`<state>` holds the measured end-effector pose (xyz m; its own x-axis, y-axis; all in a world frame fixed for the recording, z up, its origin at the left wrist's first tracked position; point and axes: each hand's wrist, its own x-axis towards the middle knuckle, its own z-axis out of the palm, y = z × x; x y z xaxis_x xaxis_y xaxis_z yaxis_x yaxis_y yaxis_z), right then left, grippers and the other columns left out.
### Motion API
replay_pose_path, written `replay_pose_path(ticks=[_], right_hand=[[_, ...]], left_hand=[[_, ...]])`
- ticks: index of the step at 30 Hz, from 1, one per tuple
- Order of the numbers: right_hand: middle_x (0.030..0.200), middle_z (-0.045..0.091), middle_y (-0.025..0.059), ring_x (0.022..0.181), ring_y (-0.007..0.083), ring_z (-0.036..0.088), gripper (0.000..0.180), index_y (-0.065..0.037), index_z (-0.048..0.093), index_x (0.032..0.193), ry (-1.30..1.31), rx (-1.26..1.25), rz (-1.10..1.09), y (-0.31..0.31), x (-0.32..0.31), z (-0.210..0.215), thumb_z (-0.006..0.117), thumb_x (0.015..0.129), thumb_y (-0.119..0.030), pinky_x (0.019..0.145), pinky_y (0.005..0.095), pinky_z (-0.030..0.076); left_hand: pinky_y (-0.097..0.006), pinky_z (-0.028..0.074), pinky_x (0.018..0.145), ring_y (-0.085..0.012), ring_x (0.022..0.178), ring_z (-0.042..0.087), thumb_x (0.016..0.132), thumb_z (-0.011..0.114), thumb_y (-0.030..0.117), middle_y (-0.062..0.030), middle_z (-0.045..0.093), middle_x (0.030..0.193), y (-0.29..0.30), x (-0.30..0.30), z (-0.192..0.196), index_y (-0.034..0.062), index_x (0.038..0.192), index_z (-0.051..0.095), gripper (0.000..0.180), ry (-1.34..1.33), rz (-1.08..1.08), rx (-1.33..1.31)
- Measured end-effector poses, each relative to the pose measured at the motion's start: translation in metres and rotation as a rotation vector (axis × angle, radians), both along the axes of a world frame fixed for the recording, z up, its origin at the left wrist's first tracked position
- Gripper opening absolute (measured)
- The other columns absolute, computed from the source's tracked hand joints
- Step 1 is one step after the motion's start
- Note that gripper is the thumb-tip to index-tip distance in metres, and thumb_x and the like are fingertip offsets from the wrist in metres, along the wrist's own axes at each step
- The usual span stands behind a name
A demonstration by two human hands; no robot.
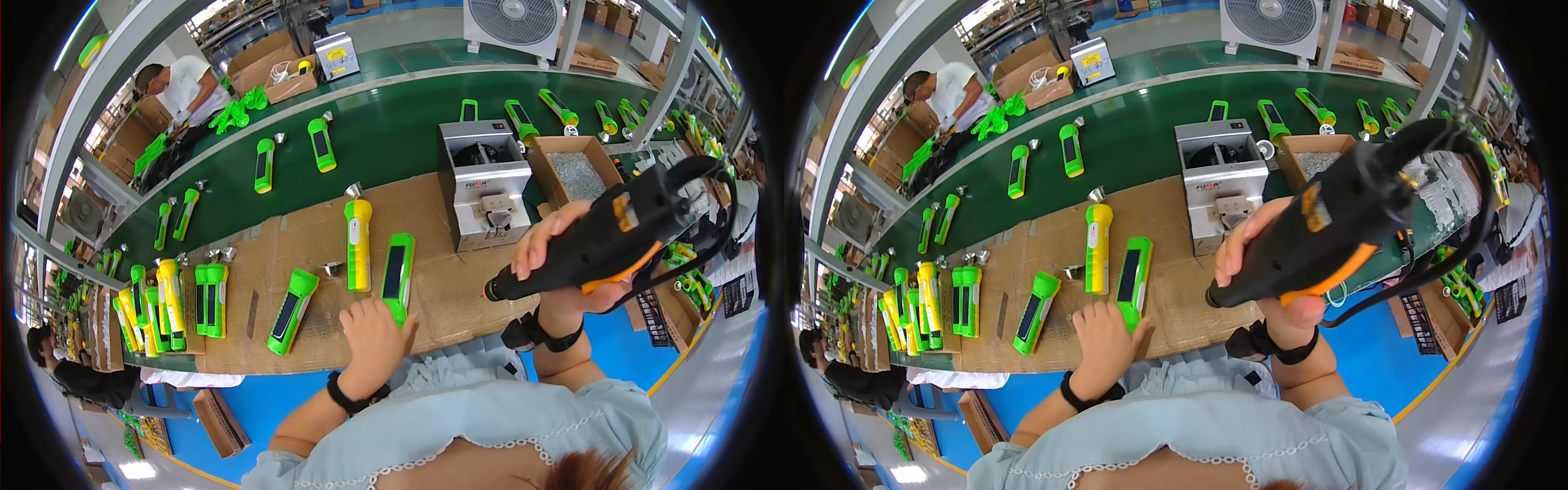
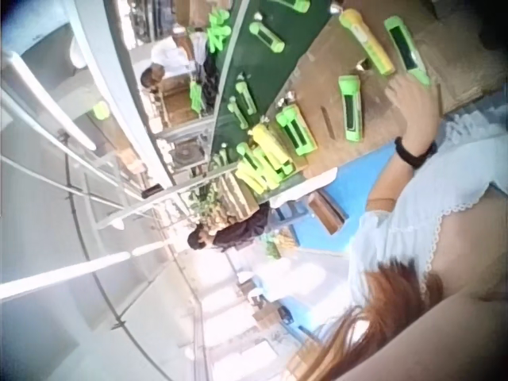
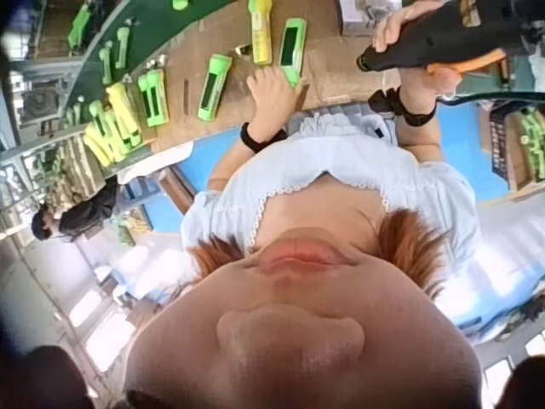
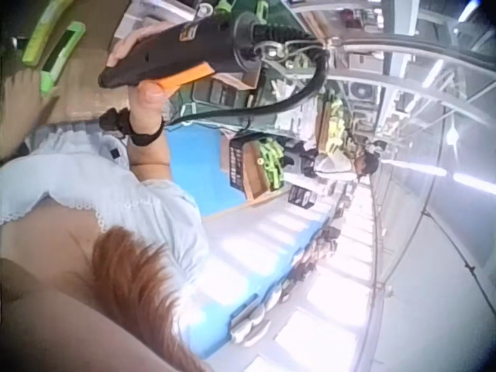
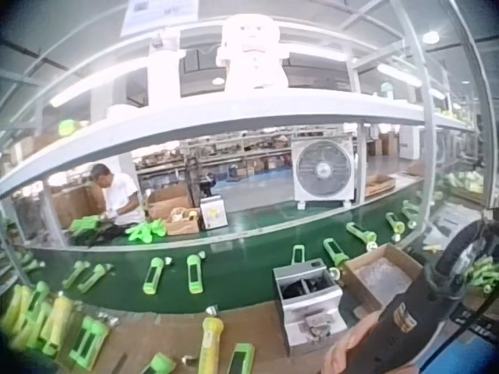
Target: Assembling the bodies and components of solar-powered flashlights using an electric screwdriver.
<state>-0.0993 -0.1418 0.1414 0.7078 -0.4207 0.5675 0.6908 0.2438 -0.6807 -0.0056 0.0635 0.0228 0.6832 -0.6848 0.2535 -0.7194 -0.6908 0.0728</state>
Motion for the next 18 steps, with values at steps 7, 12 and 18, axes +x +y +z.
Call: replay_pose_path(ticks=[7,12,18], right_hand=[[0.075,0.055,0.0086,0.065,0.0179,0.058,0.074,0.002,0.049,0.102,0.030,-0.050,-0.161,-0.001,0.026,-0.027,0.080,0.061,-0.052,0.054,0.0294,0.048],[0.074,0.055,0.0091,0.059,0.0177,0.057,0.073,0.004,0.049,0.098,-0.010,-0.087,-0.416,-0.035,0.020,-0.042,0.076,0.064,-0.056,0.051,0.0278,0.047],[0.077,0.055,0.0118,0.062,0.0213,0.057,0.073,0.006,0.049,0.098,-0.275,-0.002,-0.523,-0.077,0.037,-0.035,0.075,0.066,-0.055,0.052,0.0315,0.049]], left_hand=[[-0.046,0.044,0.072,-0.0324,0.084,0.057,0.079,0.057,0.055,-0.0139,0.057,0.089,-0.169,0.139,-0.009,0.0018,0.100,0.054,0.058,-0.135,0.339,-0.205],[-0.063,0.035,0.083,-0.0386,0.111,0.045,0.083,0.057,0.043,-0.0202,0.045,0.118,-0.130,0.138,0.018,0.0096,0.111,0.055,0.043,0.033,0.315,0.019],[-0.048,0.047,0.076,-0.0467,0.092,0.057,0.086,0.052,0.036,-0.0297,0.060,0.093,-0.042,0.099,-0.002,0.0135,0.123,0.050,0.043,0.355,0.102,-0.006]])
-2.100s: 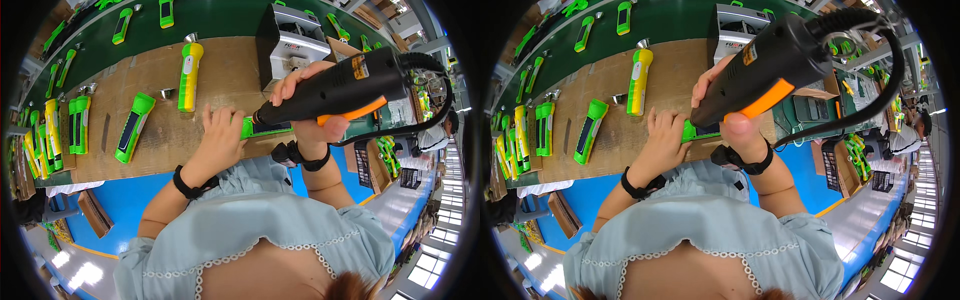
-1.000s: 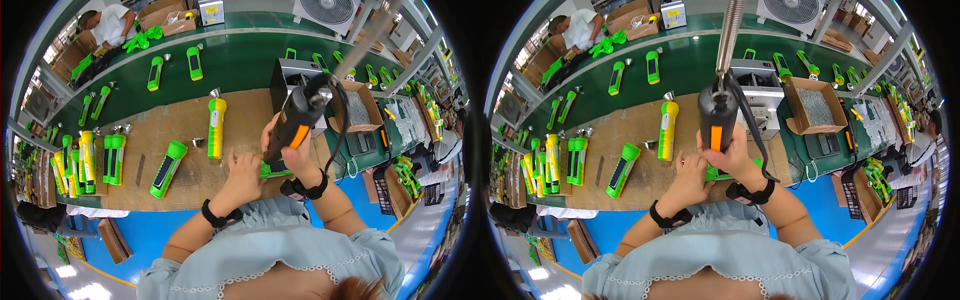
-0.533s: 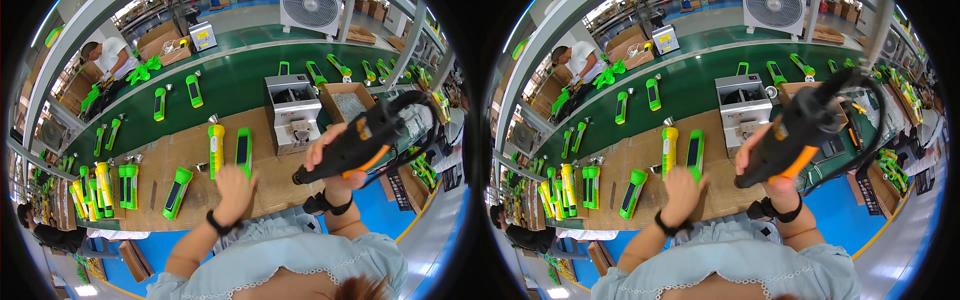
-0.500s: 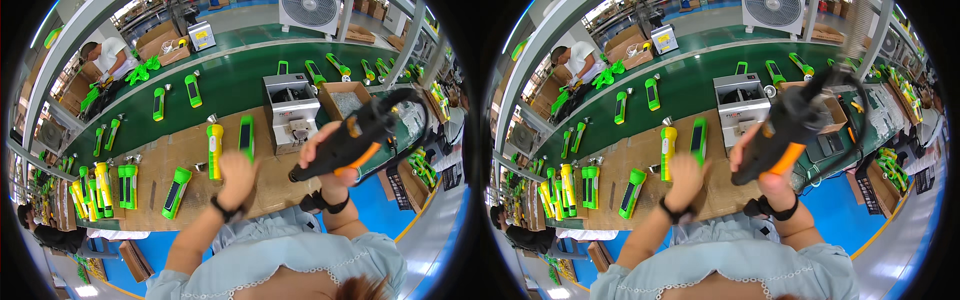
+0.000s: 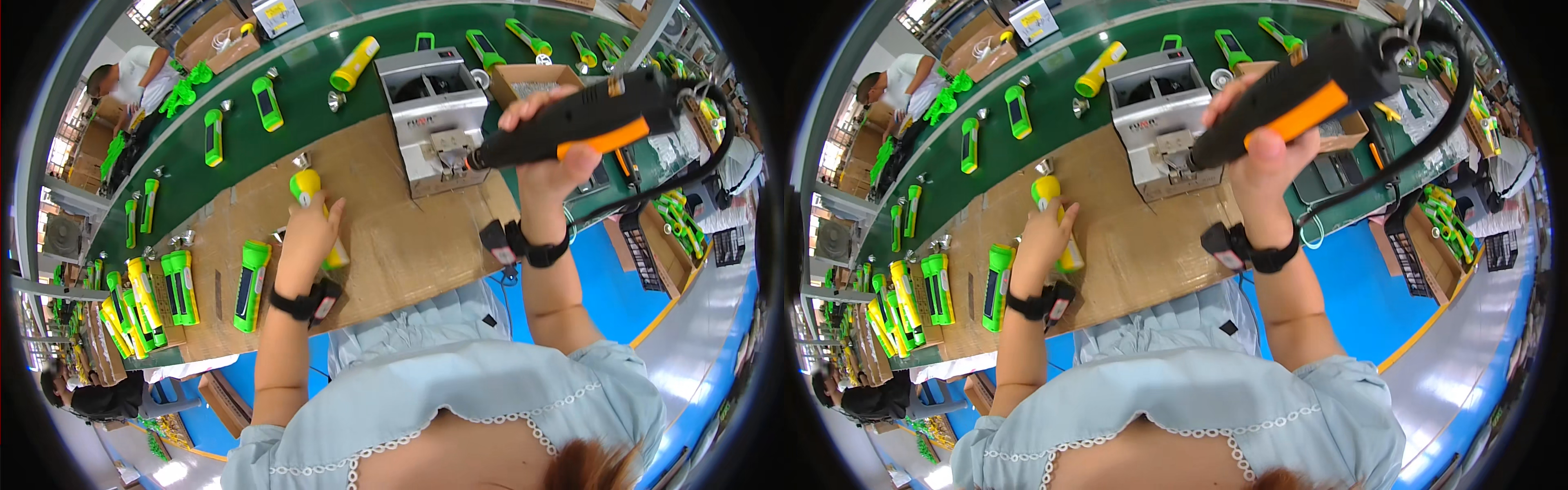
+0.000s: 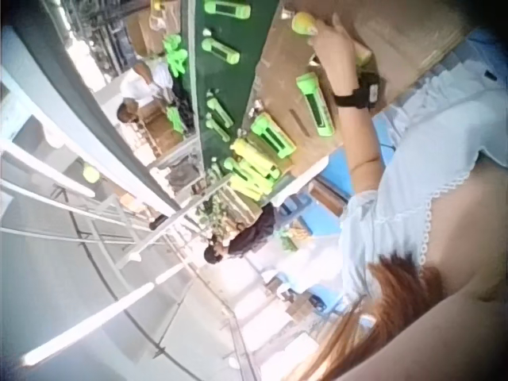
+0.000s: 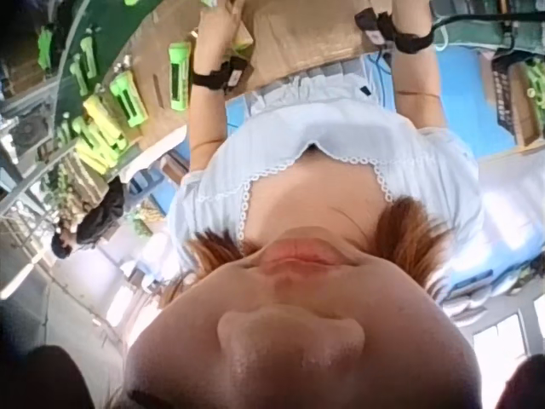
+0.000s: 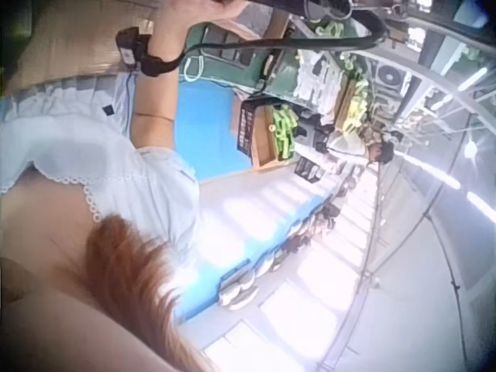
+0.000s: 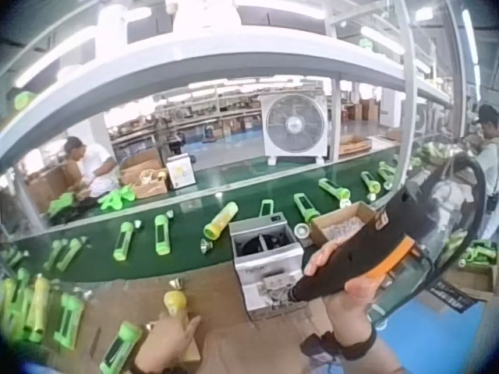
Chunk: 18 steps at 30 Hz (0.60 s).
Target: Assembling the bodies and components of solar-powered flashlights using an electric screwdriver.
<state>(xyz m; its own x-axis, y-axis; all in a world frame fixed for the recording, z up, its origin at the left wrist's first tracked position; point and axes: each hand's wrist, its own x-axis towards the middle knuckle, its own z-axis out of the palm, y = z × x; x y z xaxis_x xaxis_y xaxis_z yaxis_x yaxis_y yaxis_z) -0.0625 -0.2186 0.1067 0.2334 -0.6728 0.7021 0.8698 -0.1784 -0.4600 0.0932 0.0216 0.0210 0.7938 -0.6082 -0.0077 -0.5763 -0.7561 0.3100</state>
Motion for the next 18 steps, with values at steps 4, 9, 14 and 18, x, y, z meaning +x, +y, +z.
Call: replay_pose_path(ticks=[4,9,14,18], right_hand=[[0.076,0.059,0.0142,0.063,0.0215,0.059,0.063,0.006,0.051,0.100,0.006,-0.104,0.031,-0.008,0.017,0.003,0.074,0.072,-0.046,0.055,0.0309,0.050],[0.071,0.056,0.0132,0.058,0.0220,0.058,0.063,0.003,0.050,0.097,0.255,-0.221,-0.074,-0.001,0.027,0.004,0.065,0.077,-0.054,0.052,0.0310,0.048],[0.068,0.055,0.0128,0.057,0.0213,0.057,0.060,0.003,0.051,0.095,0.368,-0.265,0.019,0.004,0.018,0.010,0.061,0.079,-0.054,0.051,0.0307,0.047],[0.069,0.050,0.0116,0.058,0.0230,0.053,0.082,-0.001,0.047,0.095,0.546,-0.136,0.091,0.026,-0.007,0.013,0.055,0.065,-0.076,0.055,0.0322,0.046]], left_hand=[[-0.048,0.046,0.070,-0.0432,0.084,0.059,0.083,0.057,0.026,-0.0251,0.061,0.089,0.019,-0.039,0.032,0.0127,0.121,0.052,0.040,0.350,-0.111,-0.094],[-0.039,0.043,0.070,-0.0320,0.082,0.053,0.067,0.071,0.014,-0.0133,0.051,0.084,0.021,-0.061,0.028,0.0109,0.103,0.061,0.037,-0.196,-0.544,-0.170],[-0.038,0.041,0.073,-0.0304,0.081,0.049,0.067,0.074,0.023,-0.0112,0.048,0.084,0.023,-0.053,0.026,0.0073,0.097,0.063,0.035,-0.009,-0.637,-0.110],[-0.040,0.042,0.075,-0.0315,0.083,0.053,0.072,0.070,0.021,-0.0122,0.051,0.089,0.019,-0.059,0.017,0.0066,0.107,0.058,0.040,-0.159,-0.446,-0.104]])
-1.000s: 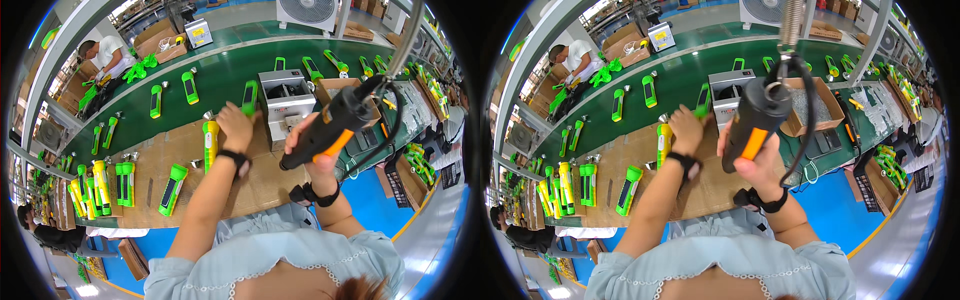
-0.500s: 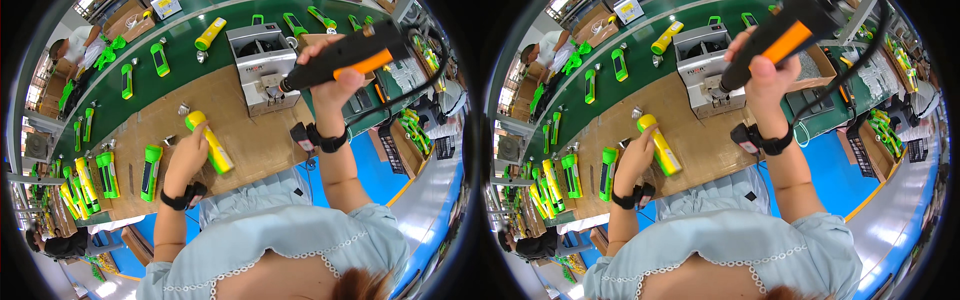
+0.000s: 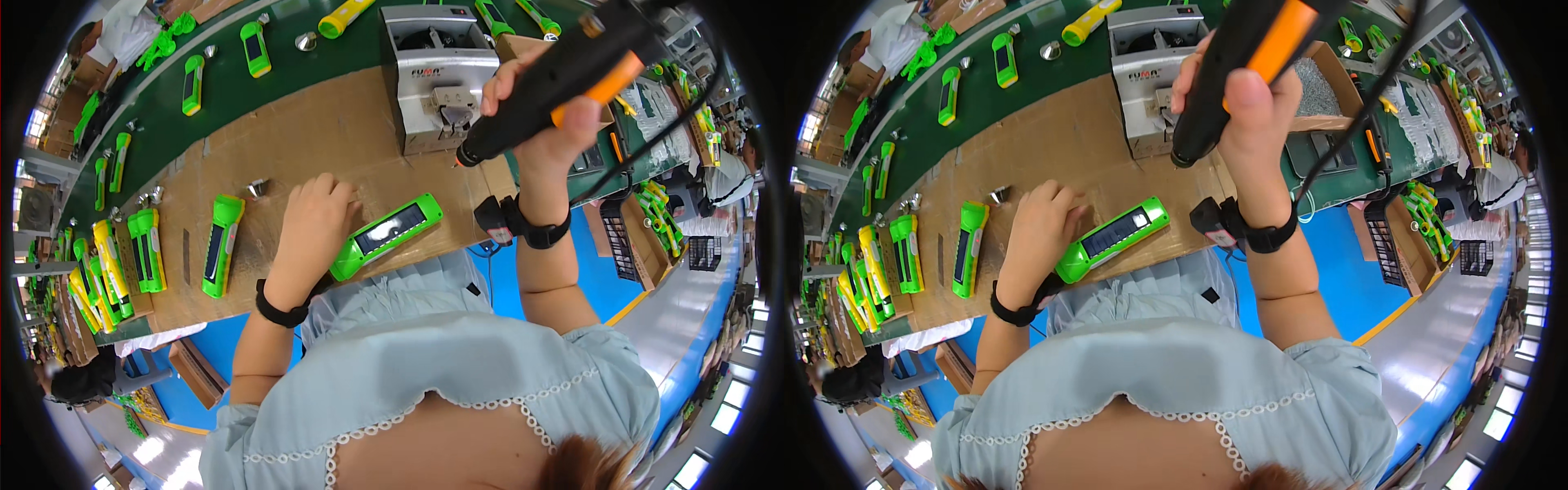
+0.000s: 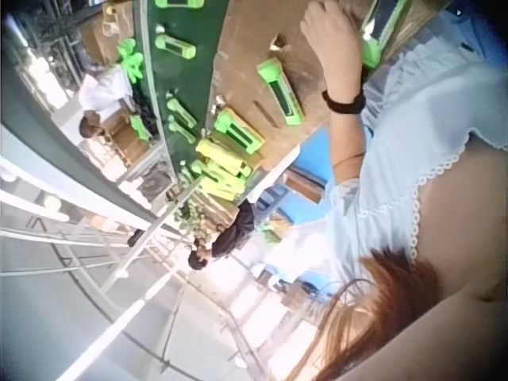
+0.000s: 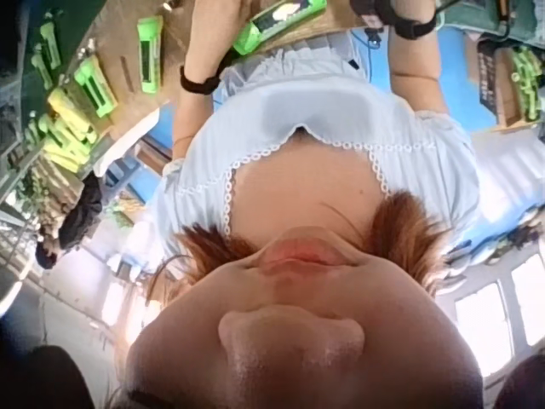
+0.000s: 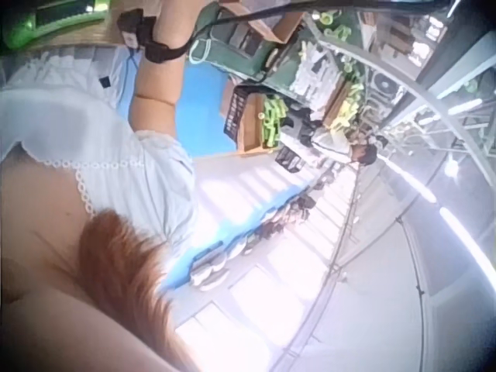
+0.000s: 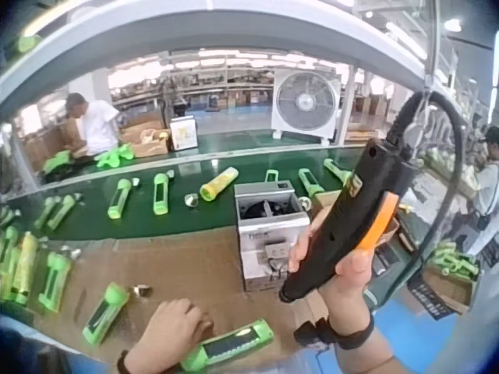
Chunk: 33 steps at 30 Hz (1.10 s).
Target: Assembling the bodies and components of solar-powered flashlights using an electric screwdriver.
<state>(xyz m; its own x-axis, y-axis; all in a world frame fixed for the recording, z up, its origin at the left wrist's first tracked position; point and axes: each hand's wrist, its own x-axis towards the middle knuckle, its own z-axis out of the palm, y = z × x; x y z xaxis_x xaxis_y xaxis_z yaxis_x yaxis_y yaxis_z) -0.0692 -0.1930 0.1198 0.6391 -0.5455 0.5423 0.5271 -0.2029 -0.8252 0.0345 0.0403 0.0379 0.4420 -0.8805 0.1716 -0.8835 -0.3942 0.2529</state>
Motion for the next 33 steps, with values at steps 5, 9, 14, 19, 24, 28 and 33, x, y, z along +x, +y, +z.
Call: replay_pose_path(ticks=[5,9,14,19,24,28,33], right_hand=[[0.073,0.050,0.0122,0.058,0.0225,0.052,0.098,-0.001,0.040,0.102,0.061,0.094,0.104,0.033,-0.032,-0.014,0.052,0.056,-0.087,0.055,0.0334,0.046],[0.074,0.051,0.0121,0.057,0.0226,0.053,0.100,0.000,0.039,0.101,0.057,0.100,0.101,0.039,-0.047,-0.028,0.051,0.055,-0.088,0.054,0.0334,0.048],[0.078,0.053,0.0120,0.060,0.0246,0.055,0.099,-0.001,0.038,0.103,-0.280,0.007,0.305,0.030,-0.039,-0.044,0.053,0.056,-0.087,0.055,0.0350,0.048],[0.079,0.052,0.0117,0.061,0.0244,0.055,0.099,-0.002,0.038,0.104,-0.275,0.067,0.325,0.038,-0.039,-0.050,0.052,0.056,-0.087,0.057,0.0358,0.048],[0.080,0.052,0.0121,0.062,0.0247,0.055,0.096,-0.003,0.039,0.104,-0.207,-0.005,0.306,0.039,-0.038,-0.050,0.053,0.057,-0.086,0.058,0.0357,0.047],[0.080,0.052,0.0125,0.062,0.0248,0.055,0.096,-0.003,0.039,0.105,-0.223,0.024,0.303,0.042,-0.038,-0.048,0.054,0.057,-0.085,0.058,0.0359,0.047],[0.084,0.054,0.0135,0.075,0.0242,0.056,0.097,-0.001,0.042,0.106,-0.229,0.145,0.401,0.045,-0.034,-0.055,0.073,0.047,-0.072,0.070,0.0360,0.047]], left_hand=[[-0.039,0.042,0.077,-0.0299,0.090,0.053,0.069,0.073,0.018,-0.0126,0.053,0.099,-0.002,-0.050,-0.003,0.0039,0.121,0.049,0.059,0.172,-0.126,-0.168],[-0.039,0.041,0.077,-0.0278,0.093,0.053,0.066,0.074,0.015,-0.0109,0.054,0.101,0.001,-0.043,-0.014,0.0065,0.122,0.050,0.061,0.172,-0.088,-0.046],[-0.038,0.040,0.076,-0.0262,0.092,0.054,0.064,0.072,0.007,-0.0077,0.056,0.100,-0.003,-0.039,-0.015,0.0111,0.119,0.053,0.059,0.106,-0.067,-0.098],[-0.037,0.039,0.076,-0.0258,0.092,0.054,0.064,0.072,0.006,-0.0068,0.056,0.100,-0.001,-0.041,-0.016,0.0120,0.118,0.054,0.058,0.111,-0.048,-0.115],[-0.037,0.039,0.076,-0.0253,0.092,0.054,0.063,0.072,0.006,-0.0060,0.056,0.098,-0.001,-0.041,-0.017,0.0124,0.118,0.055,0.058,0.117,-0.049,-0.147],[-0.037,0.039,0.076,-0.0252,0.092,0.054,0.063,0.072,0.006,-0.0060,0.055,0.098,0.000,-0.040,-0.022,0.0124,0.119,0.055,0.058,0.112,-0.040,-0.183],[-0.037,0.039,0.076,-0.0251,0.091,0.053,0.064,0.072,0.007,-0.0062,0.055,0.098,0.002,-0.038,-0.026,0.0123,0.119,0.055,0.058,0.114,-0.039,-0.227]])
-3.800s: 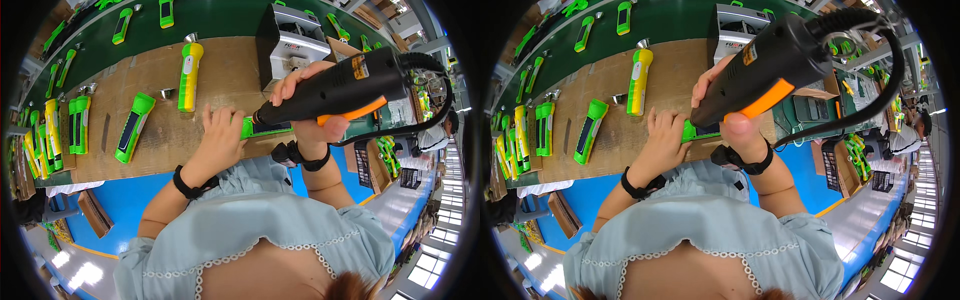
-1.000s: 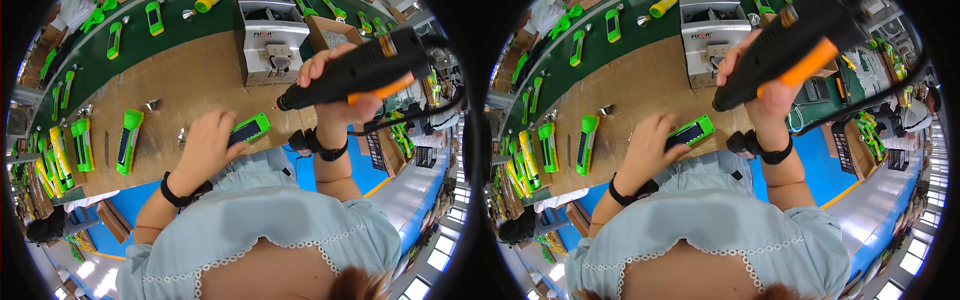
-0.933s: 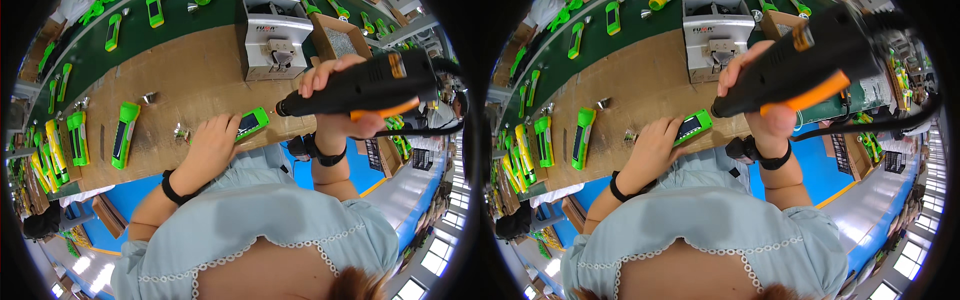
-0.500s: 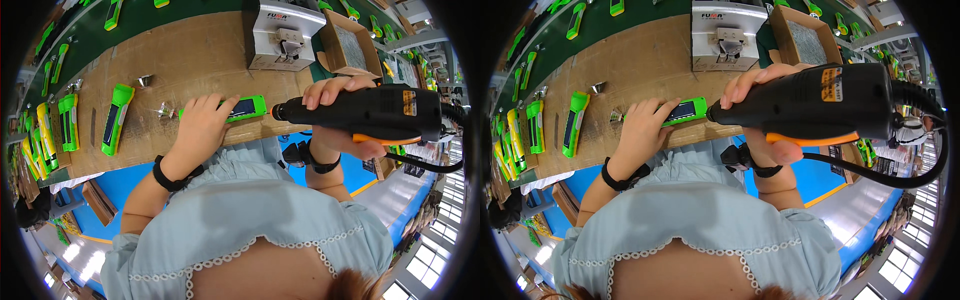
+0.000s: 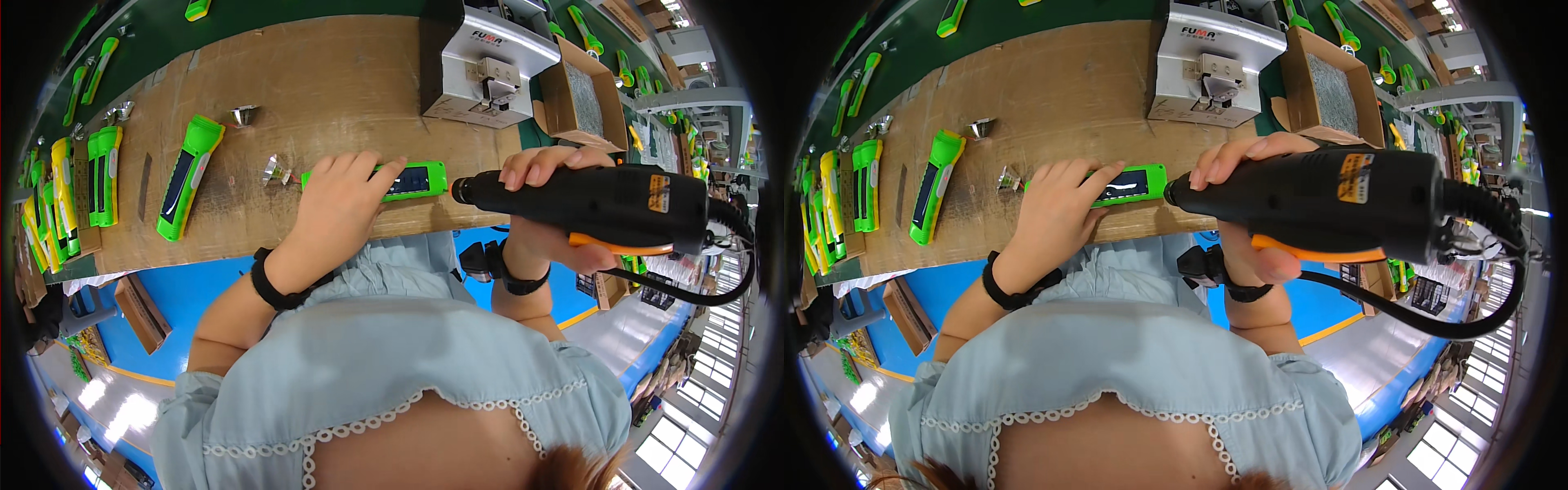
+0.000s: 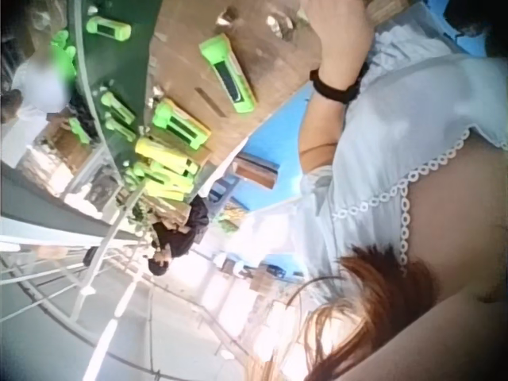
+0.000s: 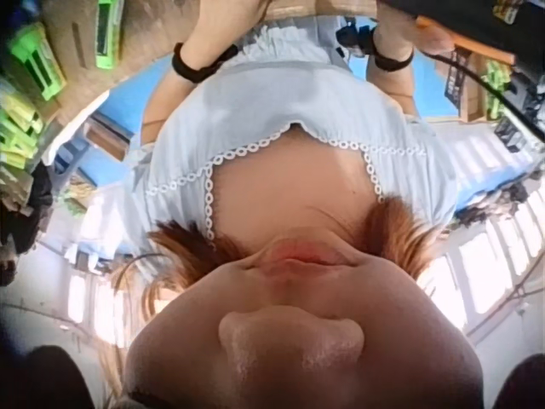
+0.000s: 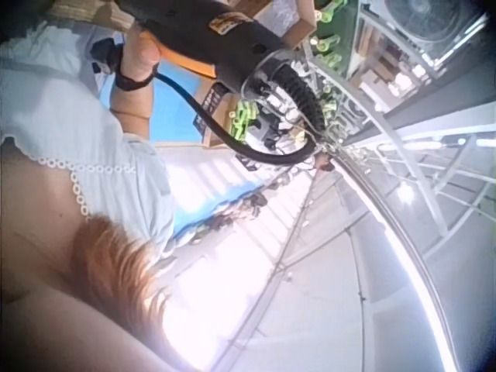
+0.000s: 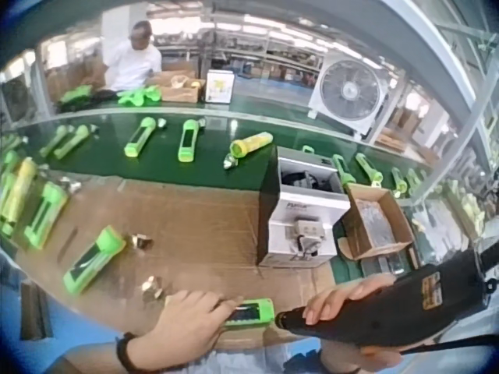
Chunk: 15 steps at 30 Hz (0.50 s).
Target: Assembling the bodies and components of solar-powered flashlights using an electric screwdriver.
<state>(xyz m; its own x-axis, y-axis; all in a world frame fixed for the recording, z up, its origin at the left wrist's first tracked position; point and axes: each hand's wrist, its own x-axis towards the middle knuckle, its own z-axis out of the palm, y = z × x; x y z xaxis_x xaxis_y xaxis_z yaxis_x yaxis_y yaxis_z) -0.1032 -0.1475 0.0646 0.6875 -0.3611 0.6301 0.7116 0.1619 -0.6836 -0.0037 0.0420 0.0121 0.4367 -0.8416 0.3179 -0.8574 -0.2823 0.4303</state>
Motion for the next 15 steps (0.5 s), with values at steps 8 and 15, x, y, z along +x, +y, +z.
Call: replay_pose_path(ticks=[8,15], right_hand=[[0.084,0.055,0.0127,0.075,0.0238,0.055,0.088,-0.002,0.043,0.104,0.122,0.015,-0.040,0.010,0.004,-0.010,0.079,0.052,-0.062,0.070,0.0371,0.046],[0.078,0.054,0.0117,0.065,0.0236,0.055,0.087,-0.003,0.042,0.102,0.242,-0.058,-0.121,0.007,0.005,0.000,0.070,0.056,-0.071,0.062,0.0352,0.047]], left_hand=[[-0.036,0.039,0.077,-0.0244,0.091,0.053,0.065,0.073,0.010,-0.0057,0.055,0.099,0.001,0.003,0.006,0.0126,0.120,0.055,0.058,0.072,-0.008,0.034],[-0.036,0.039,0.076,-0.0243,0.092,0.054,0.064,0.074,0.010,-0.0055,0.055,0.098,-0.001,0.004,0.008,0.0126,0.118,0.055,0.058,0.075,0.000,0.072]])
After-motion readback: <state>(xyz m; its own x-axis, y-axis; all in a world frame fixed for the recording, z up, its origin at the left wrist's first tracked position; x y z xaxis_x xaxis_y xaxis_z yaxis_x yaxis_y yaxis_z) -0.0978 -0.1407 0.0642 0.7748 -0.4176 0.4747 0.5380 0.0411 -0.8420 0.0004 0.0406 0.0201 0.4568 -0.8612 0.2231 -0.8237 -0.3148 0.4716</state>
